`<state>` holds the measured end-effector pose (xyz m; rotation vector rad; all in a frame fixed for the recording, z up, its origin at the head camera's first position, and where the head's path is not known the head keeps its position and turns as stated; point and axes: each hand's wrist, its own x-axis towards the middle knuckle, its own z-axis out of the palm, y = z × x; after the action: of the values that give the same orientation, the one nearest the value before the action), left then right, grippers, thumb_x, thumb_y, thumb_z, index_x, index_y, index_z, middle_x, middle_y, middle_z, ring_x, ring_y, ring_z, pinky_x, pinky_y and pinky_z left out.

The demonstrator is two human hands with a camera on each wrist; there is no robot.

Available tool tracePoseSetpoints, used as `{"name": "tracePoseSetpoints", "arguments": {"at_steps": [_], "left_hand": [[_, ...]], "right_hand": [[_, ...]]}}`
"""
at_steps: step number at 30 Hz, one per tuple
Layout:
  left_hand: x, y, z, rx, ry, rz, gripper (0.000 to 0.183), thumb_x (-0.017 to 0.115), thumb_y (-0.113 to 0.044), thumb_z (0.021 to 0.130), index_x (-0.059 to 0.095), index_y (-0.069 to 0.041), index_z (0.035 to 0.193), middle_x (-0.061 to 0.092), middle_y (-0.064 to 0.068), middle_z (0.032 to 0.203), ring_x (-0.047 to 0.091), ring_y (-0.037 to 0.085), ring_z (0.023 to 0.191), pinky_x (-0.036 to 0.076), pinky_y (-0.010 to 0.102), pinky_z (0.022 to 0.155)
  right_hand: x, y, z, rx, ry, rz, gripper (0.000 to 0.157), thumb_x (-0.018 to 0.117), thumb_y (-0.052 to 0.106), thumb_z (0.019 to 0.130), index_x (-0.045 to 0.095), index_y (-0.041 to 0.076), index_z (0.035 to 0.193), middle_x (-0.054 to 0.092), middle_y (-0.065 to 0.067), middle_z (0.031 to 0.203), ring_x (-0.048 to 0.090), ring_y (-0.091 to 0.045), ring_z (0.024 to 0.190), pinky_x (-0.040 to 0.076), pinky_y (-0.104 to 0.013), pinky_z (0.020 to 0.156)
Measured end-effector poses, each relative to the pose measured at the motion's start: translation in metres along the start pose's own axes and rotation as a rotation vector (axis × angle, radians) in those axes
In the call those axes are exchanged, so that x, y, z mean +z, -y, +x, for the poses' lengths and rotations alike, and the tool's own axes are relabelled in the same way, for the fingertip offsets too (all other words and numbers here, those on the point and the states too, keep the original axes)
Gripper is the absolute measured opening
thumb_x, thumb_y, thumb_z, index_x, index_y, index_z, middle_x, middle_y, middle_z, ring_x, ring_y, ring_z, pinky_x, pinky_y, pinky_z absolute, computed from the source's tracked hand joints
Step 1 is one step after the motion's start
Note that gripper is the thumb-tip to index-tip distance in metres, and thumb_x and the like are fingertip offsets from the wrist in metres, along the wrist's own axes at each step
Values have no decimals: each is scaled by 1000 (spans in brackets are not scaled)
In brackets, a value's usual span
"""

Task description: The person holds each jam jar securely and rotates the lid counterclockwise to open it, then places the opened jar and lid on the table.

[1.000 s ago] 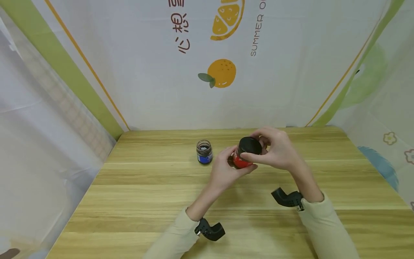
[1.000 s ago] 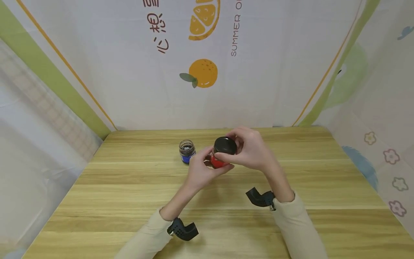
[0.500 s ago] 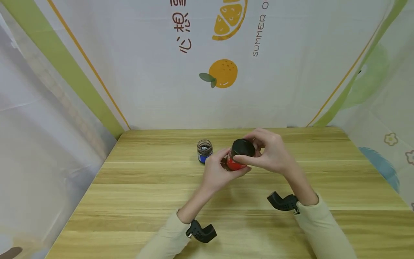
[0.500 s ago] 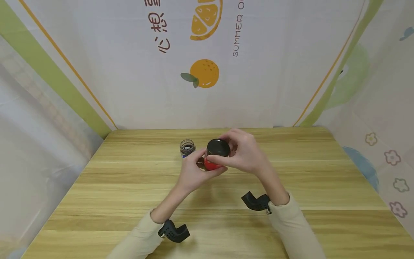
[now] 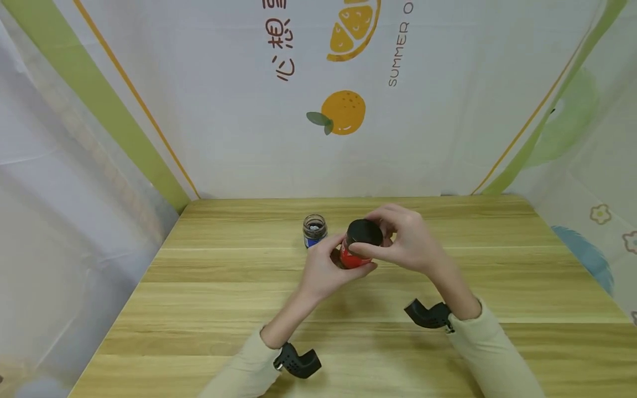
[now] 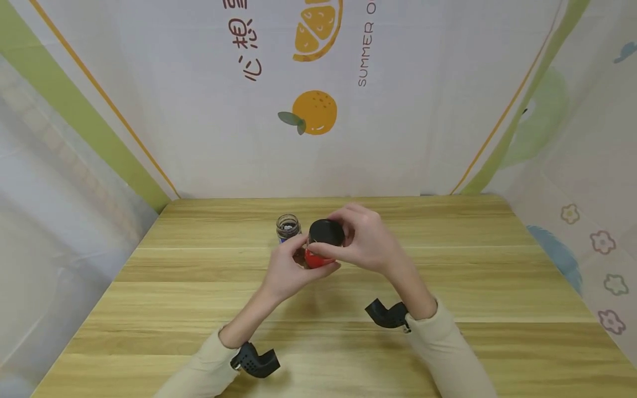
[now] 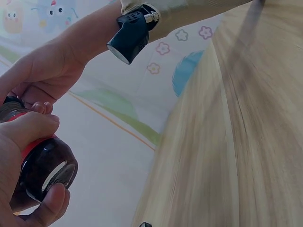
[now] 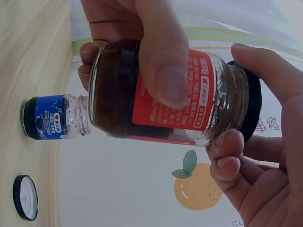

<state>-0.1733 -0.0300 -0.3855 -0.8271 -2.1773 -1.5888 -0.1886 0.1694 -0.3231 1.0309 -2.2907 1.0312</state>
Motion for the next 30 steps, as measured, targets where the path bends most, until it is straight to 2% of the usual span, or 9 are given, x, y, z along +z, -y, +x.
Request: {"name": "tracePoseSetpoints", "arguments": {"at_steps": [9, 18, 26, 30], "left_hand": [[-8, 1, -6, -12, 11, 32, 43, 91, -19, 76, 72, -14, 114, 71, -1, 99, 64, 9, 73, 56, 26, 62], [-12, 2, -7, -10, 4, 99, 44, 91, -23, 75, 73, -16, 114, 71, -2, 99, 67, 9, 80, 57, 26, 66], [-13, 1, -7, -6, 9, 135, 42, 91, -21, 75, 73, -13, 112, 71, 0, 99, 67, 10, 81, 57, 25, 67], [-14, 1, -6, -3, 23, 135, 41, 92, -20, 73, 73, -12, 109, 72, 0, 96, 68, 10, 81, 57, 24, 68]], "right_hand": [[6, 4, -1, 16, 37, -18, 42, 91, 27, 74, 73, 7, 106, 63, 2, 91, 49, -6, 62, 46, -24, 53], [6, 6, 0, 59, 129, -63, 43, 85, 38, 81, 70, 11, 112, 53, 9, 74, 46, -8, 60, 42, -25, 52], [5, 7, 1, 75, 163, -84, 44, 83, 43, 83, 68, 13, 113, 53, 10, 73, 46, -8, 62, 41, -26, 54], [6, 5, 0, 56, 154, -69, 44, 82, 42, 83, 68, 14, 114, 52, 11, 72, 46, -8, 62, 41, -26, 54]]}}
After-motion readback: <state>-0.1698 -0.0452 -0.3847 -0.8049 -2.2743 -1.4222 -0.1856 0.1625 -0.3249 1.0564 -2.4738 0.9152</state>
